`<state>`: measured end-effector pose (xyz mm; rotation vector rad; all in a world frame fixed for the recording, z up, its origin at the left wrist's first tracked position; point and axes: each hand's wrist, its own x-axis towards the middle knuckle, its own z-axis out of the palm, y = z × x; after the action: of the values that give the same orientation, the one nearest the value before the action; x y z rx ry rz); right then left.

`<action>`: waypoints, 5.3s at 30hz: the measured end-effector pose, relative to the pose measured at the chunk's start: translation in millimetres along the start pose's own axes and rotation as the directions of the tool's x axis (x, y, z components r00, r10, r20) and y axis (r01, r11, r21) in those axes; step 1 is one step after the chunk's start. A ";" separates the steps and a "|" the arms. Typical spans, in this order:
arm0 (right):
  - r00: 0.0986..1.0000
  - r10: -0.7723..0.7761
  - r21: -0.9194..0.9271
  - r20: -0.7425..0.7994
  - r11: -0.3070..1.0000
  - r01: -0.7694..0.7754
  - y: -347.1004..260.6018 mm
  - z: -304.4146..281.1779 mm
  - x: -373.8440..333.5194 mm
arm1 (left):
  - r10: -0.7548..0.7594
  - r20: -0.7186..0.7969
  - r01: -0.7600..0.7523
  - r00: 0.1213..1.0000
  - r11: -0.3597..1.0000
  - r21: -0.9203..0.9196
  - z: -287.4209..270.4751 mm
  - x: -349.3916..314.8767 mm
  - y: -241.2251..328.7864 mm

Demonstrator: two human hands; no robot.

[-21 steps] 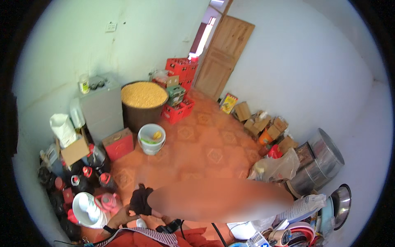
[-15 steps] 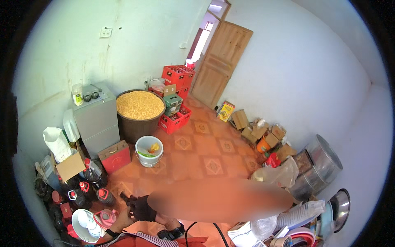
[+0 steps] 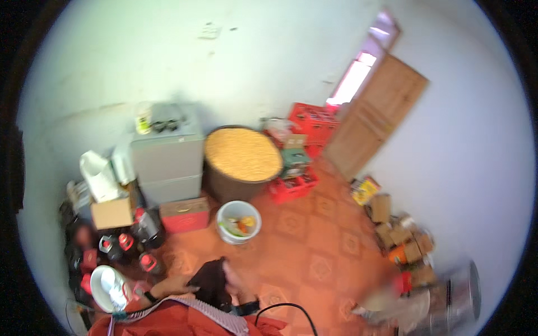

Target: The person attaches a blue plastic component to a patterned rod by hand. They hold the rod and the component, pressing them together to ensure a proper connection while standing in a storage room.

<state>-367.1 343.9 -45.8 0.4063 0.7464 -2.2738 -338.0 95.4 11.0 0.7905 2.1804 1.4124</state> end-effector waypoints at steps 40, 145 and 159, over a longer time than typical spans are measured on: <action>0.946 -0.312 -0.237 -0.089 0.929 0.284 -319.1 107.6 287.9 | -0.055 -0.795 0.263 0.604 0.956 0.133 -420.6 309.1 -100.4; 0.975 -0.200 -0.497 -0.095 0.858 0.127 -379.5 144.7 408.1 | -0.081 -0.968 0.761 0.235 0.636 0.132 -675.5 246.1 -97.7; 0.958 -0.207 -0.478 -0.200 0.874 0.089 -374.2 158.9 391.2 | 0.054 -0.938 0.716 0.341 0.632 0.297 -706.3 289.8 -104.1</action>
<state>-918.6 262.2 40.6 0.4119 1.4594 -2.1053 -1017.8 -225.0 181.1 -0.6000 3.5227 0.7105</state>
